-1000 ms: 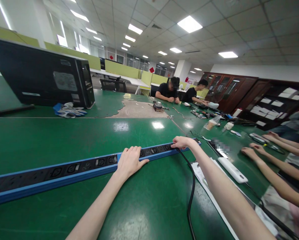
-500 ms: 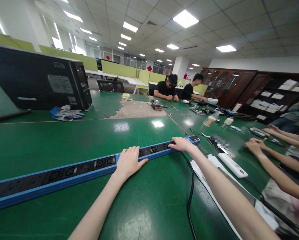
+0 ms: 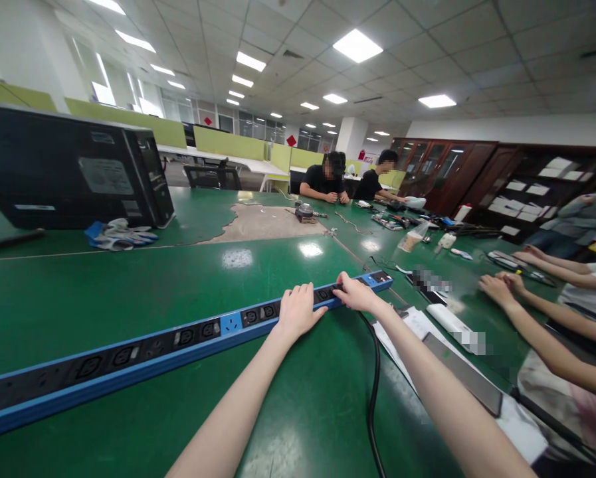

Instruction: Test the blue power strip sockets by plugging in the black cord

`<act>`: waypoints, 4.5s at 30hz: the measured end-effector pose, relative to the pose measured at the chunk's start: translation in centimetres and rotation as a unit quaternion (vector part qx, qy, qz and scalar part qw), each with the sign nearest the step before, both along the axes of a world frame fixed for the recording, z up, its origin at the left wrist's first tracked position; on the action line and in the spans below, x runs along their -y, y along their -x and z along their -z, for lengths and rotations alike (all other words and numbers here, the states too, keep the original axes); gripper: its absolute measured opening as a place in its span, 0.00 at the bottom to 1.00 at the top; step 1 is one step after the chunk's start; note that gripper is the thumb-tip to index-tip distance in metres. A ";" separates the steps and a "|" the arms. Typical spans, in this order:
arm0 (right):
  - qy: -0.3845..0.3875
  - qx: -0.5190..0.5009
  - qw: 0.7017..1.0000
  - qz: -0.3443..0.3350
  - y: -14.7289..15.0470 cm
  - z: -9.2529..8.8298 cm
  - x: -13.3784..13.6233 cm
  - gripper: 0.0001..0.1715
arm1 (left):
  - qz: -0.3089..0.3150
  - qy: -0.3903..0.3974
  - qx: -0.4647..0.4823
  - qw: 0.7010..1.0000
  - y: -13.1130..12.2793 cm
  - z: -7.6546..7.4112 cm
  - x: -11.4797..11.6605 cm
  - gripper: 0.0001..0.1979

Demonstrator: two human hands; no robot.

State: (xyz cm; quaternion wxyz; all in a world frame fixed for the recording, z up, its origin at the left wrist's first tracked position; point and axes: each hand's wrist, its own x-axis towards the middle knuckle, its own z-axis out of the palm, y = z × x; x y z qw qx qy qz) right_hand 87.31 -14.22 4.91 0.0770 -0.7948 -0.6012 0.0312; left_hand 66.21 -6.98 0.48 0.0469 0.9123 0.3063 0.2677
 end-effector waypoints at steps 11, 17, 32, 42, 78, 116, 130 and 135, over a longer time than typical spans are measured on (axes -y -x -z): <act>0.013 -0.089 0.996 0.017 -0.3 -0.1 -0.9 0.14 | 0.004 0.004 -0.005 1.000 -1.3 0.2 -0.4 0.28; -0.051 0.002 0.998 0.025 0.6 0.8 0.4 0.14 | 0.009 0.016 -0.015 1.000 -1.2 0.0 -0.3 0.28; -0.015 -0.017 1.000 0.019 -0.5 -0.2 -0.4 0.16 | 0.007 0.015 -0.011 1.000 -1.3 0.2 -0.3 0.27; -0.016 -0.006 0.996 0.084 1.5 1.4 -0.4 0.19 | -0.029 0.025 -0.037 0.999 -2.8 0.2 0.3 0.30; -0.249 -0.016 0.966 0.071 2.2 -3.9 2.8 0.21 | -0.002 0.029 -0.035 0.999 -3.5 0.8 -0.6 0.38; 0.009 0.126 0.974 0.189 -8.3 -1.4 2.3 0.20 | -0.022 0.007 -0.034 0.999 -3.7 1.1 -0.2 0.33; 0.091 0.122 0.980 0.130 -9.5 -2.9 -0.2 0.17 | -0.008 0.016 -0.029 0.999 -3.7 0.9 -0.4 0.32; 0.077 0.089 0.985 0.127 -8.5 -3.4 0.9 0.14 | -0.003 0.019 -0.034 0.999 -3.7 0.7 -0.6 0.31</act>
